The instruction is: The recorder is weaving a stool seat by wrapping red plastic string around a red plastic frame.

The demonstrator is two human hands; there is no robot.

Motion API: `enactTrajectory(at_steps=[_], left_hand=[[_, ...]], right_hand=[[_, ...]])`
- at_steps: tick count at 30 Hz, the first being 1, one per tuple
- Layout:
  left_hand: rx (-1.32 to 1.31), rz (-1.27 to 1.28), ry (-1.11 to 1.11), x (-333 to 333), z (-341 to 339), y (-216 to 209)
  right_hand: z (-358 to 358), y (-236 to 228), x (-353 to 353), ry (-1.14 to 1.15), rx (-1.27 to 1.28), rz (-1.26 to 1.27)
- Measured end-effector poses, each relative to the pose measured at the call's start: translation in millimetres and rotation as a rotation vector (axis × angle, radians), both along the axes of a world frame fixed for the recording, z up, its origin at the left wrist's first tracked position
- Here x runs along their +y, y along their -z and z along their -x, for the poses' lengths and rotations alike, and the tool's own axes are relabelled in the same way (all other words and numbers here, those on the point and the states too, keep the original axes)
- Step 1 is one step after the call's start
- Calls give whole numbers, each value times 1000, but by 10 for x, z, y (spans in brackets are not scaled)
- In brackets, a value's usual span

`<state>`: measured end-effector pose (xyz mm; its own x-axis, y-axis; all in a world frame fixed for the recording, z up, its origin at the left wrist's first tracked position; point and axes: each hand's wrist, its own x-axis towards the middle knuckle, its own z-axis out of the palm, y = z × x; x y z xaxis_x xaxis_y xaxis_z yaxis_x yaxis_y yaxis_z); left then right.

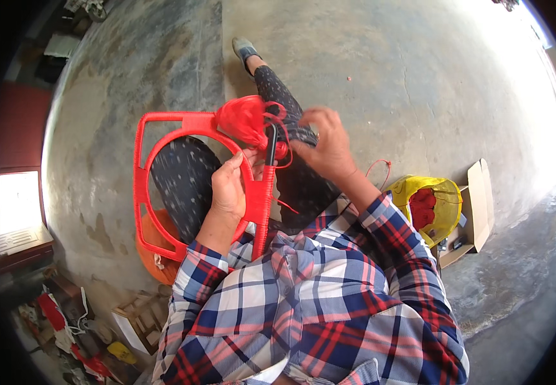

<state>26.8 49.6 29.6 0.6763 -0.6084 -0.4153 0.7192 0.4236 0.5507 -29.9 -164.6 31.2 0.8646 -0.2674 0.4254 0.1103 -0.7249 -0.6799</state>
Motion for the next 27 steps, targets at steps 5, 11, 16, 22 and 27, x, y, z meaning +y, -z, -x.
enactTrajectory(at_steps=[5, 11, 16, 22, 27], left_hand=[[86, -63, 33, -38, -40, 74], [132, -23, 95, -39, -21, 5], [170, -142, 188, -16, -30, 5], [97, -233, 285, 4, -38, -69], [88, -240, 313, -4, -63, -54]], right_hand=[[59, 77, 195, -215, 187, 47], [190, 169, -18, -192, 157, -527], [546, -222, -203, -399, -66, -1492], [797, -557, -555, -987, -92, -1670], [616, -729, -125, -28, 143, -1379]])
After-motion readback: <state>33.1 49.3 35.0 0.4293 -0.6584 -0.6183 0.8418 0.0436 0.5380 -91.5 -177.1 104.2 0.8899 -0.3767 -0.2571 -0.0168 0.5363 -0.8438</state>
